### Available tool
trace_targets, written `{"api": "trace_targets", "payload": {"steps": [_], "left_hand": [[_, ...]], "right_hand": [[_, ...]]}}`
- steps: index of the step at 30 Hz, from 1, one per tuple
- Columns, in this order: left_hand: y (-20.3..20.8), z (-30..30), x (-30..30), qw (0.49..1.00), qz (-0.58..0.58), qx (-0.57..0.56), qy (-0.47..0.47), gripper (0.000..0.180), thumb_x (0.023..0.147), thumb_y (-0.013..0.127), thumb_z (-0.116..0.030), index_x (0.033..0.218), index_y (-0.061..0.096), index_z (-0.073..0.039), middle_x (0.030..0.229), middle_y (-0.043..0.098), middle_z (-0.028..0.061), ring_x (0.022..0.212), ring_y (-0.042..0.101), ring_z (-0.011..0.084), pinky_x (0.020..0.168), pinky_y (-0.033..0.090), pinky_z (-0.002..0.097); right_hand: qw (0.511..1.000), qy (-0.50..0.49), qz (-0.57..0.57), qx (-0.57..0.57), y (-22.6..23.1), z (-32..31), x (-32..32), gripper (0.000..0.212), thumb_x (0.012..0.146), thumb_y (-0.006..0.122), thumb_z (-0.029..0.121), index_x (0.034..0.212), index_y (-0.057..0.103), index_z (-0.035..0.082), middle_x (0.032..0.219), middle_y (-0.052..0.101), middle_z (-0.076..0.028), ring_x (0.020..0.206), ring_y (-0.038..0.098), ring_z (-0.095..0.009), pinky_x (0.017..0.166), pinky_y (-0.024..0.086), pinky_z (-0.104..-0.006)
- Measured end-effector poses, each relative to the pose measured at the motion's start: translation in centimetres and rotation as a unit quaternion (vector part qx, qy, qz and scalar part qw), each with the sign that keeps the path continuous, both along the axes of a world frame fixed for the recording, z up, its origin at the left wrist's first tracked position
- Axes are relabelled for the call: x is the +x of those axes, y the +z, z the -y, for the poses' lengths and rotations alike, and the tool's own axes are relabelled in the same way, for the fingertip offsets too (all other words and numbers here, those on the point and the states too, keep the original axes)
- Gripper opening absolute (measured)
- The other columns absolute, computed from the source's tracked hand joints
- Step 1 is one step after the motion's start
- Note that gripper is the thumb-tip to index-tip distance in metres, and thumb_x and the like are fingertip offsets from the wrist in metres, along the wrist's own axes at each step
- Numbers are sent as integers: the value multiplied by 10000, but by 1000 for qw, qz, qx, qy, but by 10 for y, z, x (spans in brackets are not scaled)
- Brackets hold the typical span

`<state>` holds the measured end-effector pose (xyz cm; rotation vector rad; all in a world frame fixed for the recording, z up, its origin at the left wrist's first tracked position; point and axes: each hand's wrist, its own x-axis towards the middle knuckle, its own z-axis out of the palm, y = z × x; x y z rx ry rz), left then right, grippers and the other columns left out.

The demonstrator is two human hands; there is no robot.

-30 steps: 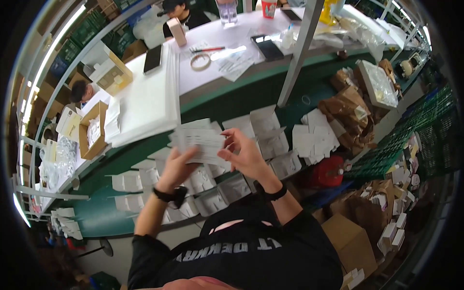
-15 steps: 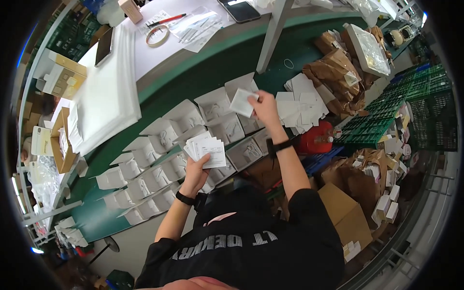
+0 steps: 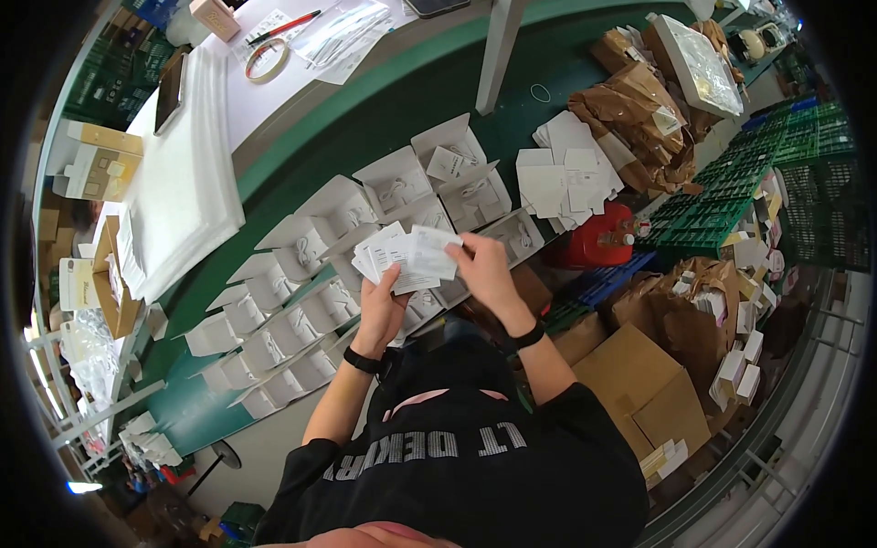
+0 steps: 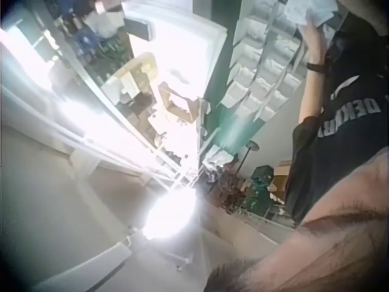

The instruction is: The person picks up a bag of cables and places it on a table, then puts the cables into boxes. They then take small white cards from a container and place them into the boxes before closing them.

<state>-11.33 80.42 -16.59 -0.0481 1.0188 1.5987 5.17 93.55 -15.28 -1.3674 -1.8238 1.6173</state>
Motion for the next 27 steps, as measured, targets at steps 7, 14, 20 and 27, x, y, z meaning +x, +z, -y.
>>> {"api": "trace_targets", "payload": {"steps": [7, 14, 20, 27], "left_hand": [[-20, -5, 3, 1000, -7, 0, 5, 399, 1031, 599, -62, 1414, 496, -22, 1332, 641, 116, 1184, 663, 253, 986, 576, 399], [-27, 11, 12, 999, -31, -29, -3, 406, 1019, 593, -39, 1412, 494, -19, 1344, 636, 124, 1194, 658, 263, 990, 574, 410], [-30, 25, 21, 997, -17, -71, -39, 414, 1016, 599, -42, 1418, 502, -41, 1348, 638, 112, 1212, 645, 255, 1001, 561, 415], [-27, 37, 15, 997, -7, -73, -18, 411, 1010, 614, -44, 1409, 515, -49, 1340, 647, 104, 1203, 650, 245, 994, 562, 421]], "right_hand": [[985, -57, 7, 164, -37, -75, 19, 248, 948, 722, 142, 1085, 685, -62, 782, 710, -115, 664, 635, -133, 635, 515, -307], [966, -71, 71, 238, -31, -16, 38, 309, 929, 746, 155, 1169, 677, -28, 880, 728, -150, 743, 674, -218, 700, 536, -340], [998, 21, 25, 60, -11, 7, 24, 223, 921, 732, 122, 1105, 709, -2, 918, 727, -183, 784, 689, -324, 717, 542, -369], [872, 260, 311, 274, -77, -137, -11, 200, 909, 672, 131, 1038, 728, -10, 1001, 724, -223, 981, 697, -419, 833, 573, -476]]}}
